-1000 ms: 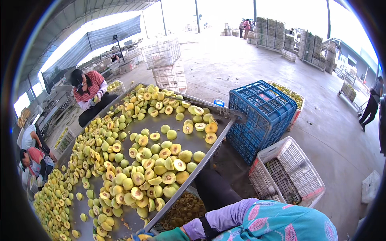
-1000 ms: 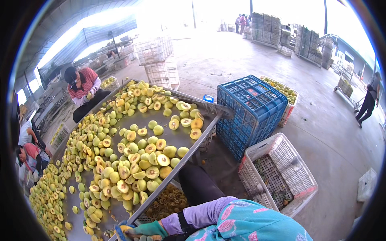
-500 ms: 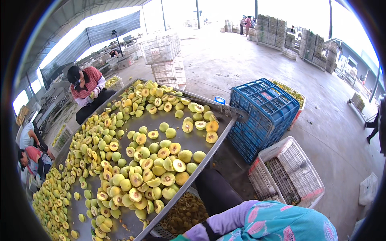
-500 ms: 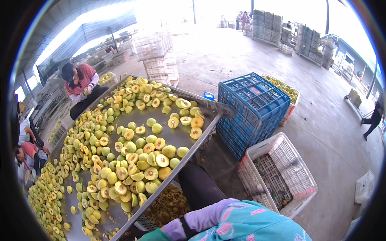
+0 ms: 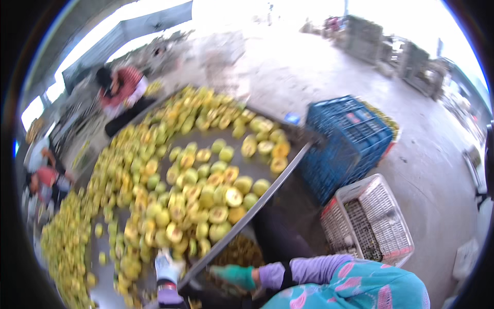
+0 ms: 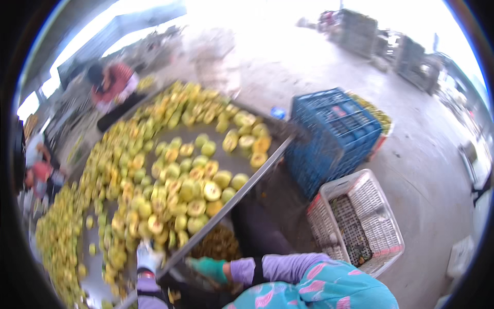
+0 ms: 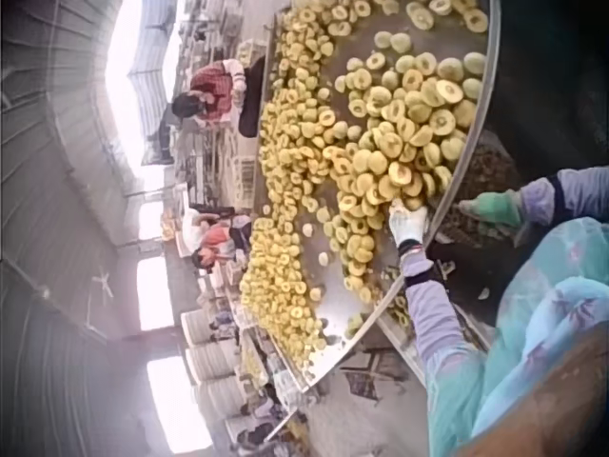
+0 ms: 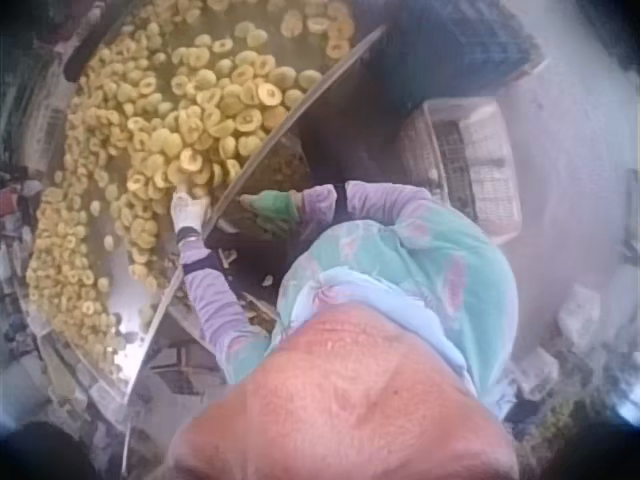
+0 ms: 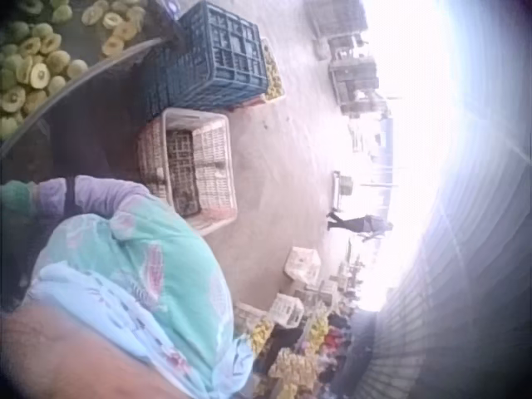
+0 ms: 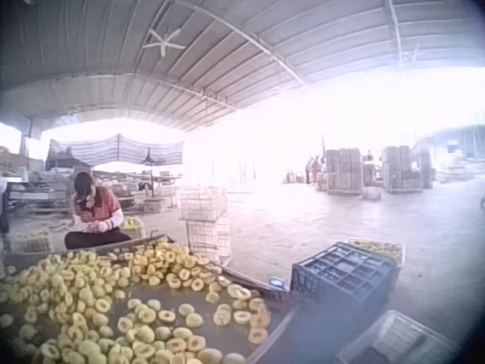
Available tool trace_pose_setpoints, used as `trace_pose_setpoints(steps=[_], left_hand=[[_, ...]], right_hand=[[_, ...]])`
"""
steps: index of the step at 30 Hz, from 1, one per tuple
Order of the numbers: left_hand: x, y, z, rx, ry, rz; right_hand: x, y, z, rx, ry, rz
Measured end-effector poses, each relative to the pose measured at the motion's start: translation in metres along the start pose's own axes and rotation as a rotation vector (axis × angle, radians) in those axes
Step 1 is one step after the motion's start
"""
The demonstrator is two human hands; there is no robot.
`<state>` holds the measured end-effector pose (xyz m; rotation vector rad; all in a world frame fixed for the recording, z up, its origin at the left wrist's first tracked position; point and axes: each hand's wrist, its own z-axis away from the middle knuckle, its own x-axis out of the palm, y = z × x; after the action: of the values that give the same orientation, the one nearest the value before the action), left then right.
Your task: Halving and pitting fruit, likely peaches or nectarines, on a metal sorting table.
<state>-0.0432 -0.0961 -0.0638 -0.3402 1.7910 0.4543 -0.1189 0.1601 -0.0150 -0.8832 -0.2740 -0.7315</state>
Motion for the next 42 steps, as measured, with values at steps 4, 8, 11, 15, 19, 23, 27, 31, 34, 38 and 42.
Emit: trace_pose_setpoints(steps=[4,8,11,15,19,23,27,31,34,38,42], left_hand=[[-0.065,0.044,0.010,-0.427,-0.136,1.778],[-0.082,0.080,0.039,-0.265,-0.110,2.062],[-0.070,0.091,0.047,-0.402,0.154,1.777],[-0.075,0.098,0.052,-0.468,0.257,1.552],[-0.070,0.109,0.047,-0.526,0.361,1.576],[-0.065,0.113,0.043,-0.497,0.489,1.341],[-0.067,0.121,0.040,-0.493,0.492,1.401],[-0.052,0.101,0.049,-0.471,0.222,1.654],[-0.057,0.101,0.057,-0.241,0.338,1.181],[-0.058,0.093,0.068,-0.663,0.158,1.745],[-0.061,0.092,0.082,-0.494,0.411,1.225]], right_hand=[[-0.015,-0.004,-0.017,-0.948,0.366,0.569],[0.015,-0.038,0.002,-0.996,0.262,0.754],[0.024,-0.033,-0.018,-0.876,0.326,0.942],[0.034,-0.021,-0.020,-0.917,0.364,0.975],[0.033,-0.012,-0.032,-0.950,0.385,0.925],[0.034,-0.004,-0.037,-0.925,0.305,0.851],[0.047,0.000,-0.029,-0.791,0.239,0.445],[0.048,-0.016,-0.001,-0.282,-0.059,0.044],[0.039,-0.014,-0.012,0.188,-0.544,-0.427],[0.039,-0.013,-0.020,0.220,-0.591,-0.355],[0.058,-0.021,0.010,0.004,-0.307,0.234]])
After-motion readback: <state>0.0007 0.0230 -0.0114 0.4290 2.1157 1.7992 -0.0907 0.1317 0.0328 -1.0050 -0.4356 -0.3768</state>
